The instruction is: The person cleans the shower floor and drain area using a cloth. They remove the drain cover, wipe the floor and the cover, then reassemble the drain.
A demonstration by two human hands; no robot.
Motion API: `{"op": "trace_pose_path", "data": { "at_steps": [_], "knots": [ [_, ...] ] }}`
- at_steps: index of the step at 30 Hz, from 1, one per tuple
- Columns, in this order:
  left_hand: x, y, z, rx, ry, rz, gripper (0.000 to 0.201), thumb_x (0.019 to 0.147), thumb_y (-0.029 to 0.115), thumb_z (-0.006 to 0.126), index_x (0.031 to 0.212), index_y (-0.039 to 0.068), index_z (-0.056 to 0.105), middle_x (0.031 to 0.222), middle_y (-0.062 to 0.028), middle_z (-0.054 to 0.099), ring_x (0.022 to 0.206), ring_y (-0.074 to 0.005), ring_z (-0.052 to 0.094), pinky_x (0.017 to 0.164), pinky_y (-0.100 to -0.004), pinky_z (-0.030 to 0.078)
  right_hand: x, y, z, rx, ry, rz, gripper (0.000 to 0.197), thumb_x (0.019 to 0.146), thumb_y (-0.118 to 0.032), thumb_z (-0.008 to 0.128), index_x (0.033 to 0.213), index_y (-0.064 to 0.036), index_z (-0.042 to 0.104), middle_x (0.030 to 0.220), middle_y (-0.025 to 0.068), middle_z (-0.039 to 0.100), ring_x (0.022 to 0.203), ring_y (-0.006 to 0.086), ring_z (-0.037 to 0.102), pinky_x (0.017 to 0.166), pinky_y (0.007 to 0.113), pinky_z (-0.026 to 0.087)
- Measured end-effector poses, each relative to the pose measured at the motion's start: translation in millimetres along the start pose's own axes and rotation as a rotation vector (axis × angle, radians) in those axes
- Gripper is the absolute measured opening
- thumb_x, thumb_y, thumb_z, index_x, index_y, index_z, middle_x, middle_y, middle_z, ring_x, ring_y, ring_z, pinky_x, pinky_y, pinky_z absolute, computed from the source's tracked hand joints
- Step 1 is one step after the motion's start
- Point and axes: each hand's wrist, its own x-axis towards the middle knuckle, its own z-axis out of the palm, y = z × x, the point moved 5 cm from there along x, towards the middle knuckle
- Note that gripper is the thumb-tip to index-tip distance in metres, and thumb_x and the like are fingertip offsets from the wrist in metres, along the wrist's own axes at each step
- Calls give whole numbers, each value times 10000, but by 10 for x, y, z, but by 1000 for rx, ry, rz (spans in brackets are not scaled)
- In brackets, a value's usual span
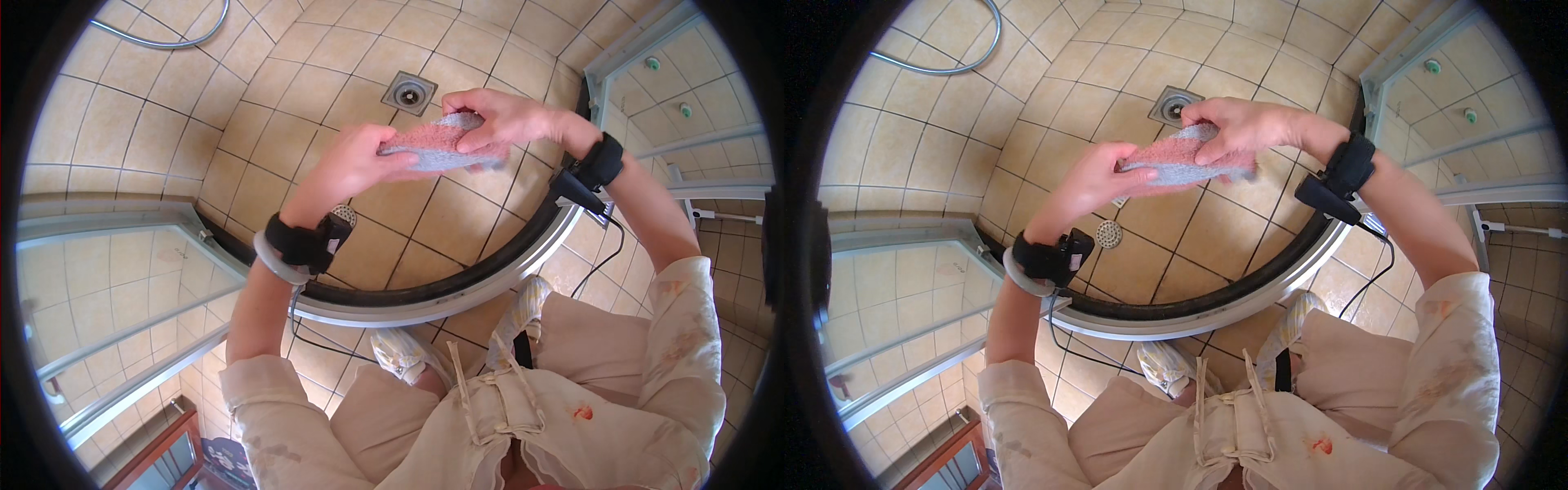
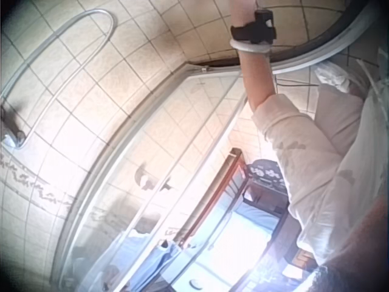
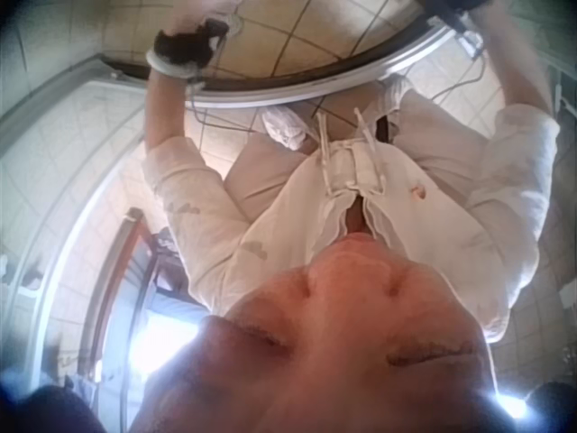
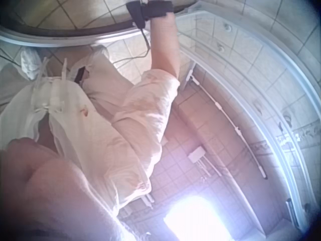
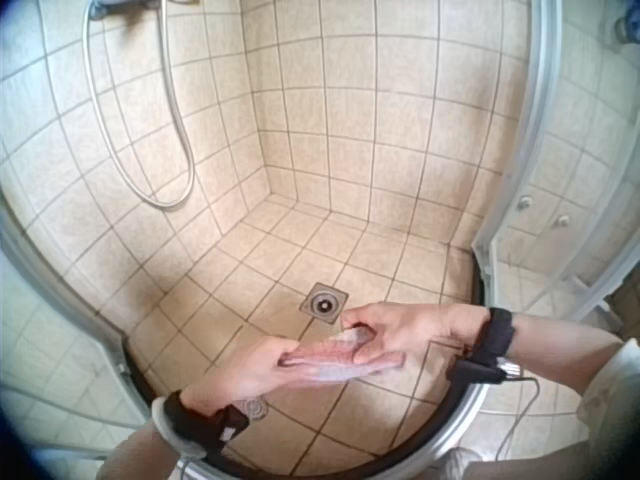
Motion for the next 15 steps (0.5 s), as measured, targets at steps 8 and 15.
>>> {"op": "trace_pose_path", "data": {
  "at_steps": [8, 15],
  "knots": [
    [63, -223, 68, 125, 240, 30, 250, 793, 184, 661, 942, 20, 544, 827, -157, 587, 761, -329, 592, 660, -381, 478, 118, 623, -66, -369, 366, 159, 311, 744, -188, 659, 989, -51, 525, 922, 108, 534, 873, 224, 526, 759, 344, 451],
    [-525, -940, 579, 448, 127, -163, 439, 729, 148, 712, 1086, 35, 483, 1017, -191, 502, 844, -393, 555, 733, -453, 468, 141, 1258, 570, -736, 410, 117, 386, 710, -148, 639, 1064, -41, 529, 1092, 165, 491, 1008, 344, 511, 852, 447, 431]
  ]
}}
